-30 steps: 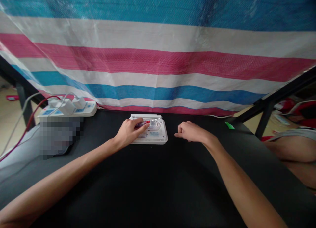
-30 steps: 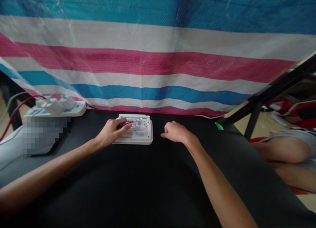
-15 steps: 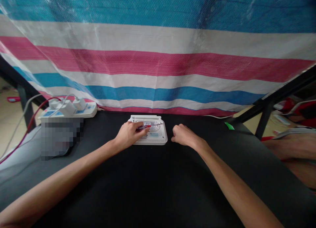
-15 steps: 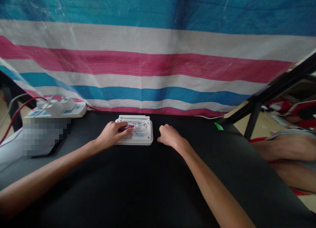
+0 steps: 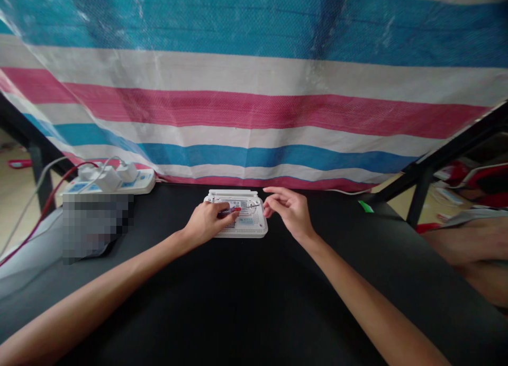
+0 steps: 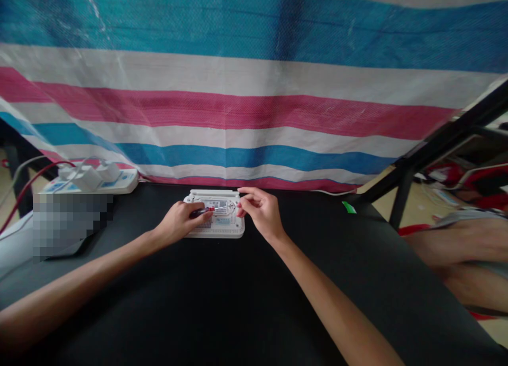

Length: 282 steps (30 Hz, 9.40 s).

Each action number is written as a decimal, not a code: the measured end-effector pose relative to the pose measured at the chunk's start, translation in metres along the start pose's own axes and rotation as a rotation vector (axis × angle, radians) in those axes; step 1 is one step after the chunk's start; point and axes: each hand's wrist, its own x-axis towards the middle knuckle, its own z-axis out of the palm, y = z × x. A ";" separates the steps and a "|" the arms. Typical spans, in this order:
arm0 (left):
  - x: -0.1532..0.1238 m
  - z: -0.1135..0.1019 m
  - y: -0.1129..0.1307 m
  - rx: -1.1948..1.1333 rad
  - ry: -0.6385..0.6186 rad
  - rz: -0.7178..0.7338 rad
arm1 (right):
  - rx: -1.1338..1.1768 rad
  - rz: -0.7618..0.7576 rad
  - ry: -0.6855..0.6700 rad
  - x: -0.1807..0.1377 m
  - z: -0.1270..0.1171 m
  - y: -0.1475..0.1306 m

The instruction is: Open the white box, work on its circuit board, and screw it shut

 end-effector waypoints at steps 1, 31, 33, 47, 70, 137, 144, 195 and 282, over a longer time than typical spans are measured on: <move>0.000 0.000 0.000 -0.004 -0.002 0.001 | -0.005 0.000 0.003 0.000 0.002 0.002; -0.001 -0.001 -0.001 -0.005 0.009 0.015 | -0.219 -0.211 -0.076 -0.010 0.002 0.008; -0.001 -0.001 -0.001 -0.009 0.003 0.020 | -0.219 -0.211 -0.088 -0.010 0.002 0.008; 0.004 -0.021 -0.005 -0.138 -0.100 0.148 | -0.023 -0.006 -0.095 -0.008 0.005 0.011; 0.032 -0.059 -0.008 -0.362 -0.226 0.316 | -0.474 -0.186 -0.450 0.017 0.005 -0.021; 0.013 -0.001 -0.004 0.270 0.083 0.679 | -0.113 -0.036 -0.329 0.007 0.008 -0.009; 0.013 0.002 -0.003 0.183 0.214 0.634 | -0.105 -0.022 -0.257 0.009 0.006 -0.012; 0.016 0.007 -0.017 0.338 -0.115 0.416 | 0.232 -0.032 -0.079 0.056 0.015 0.030; 0.018 0.003 -0.019 0.261 -0.165 0.419 | -0.333 0.059 -0.343 0.057 -0.009 0.022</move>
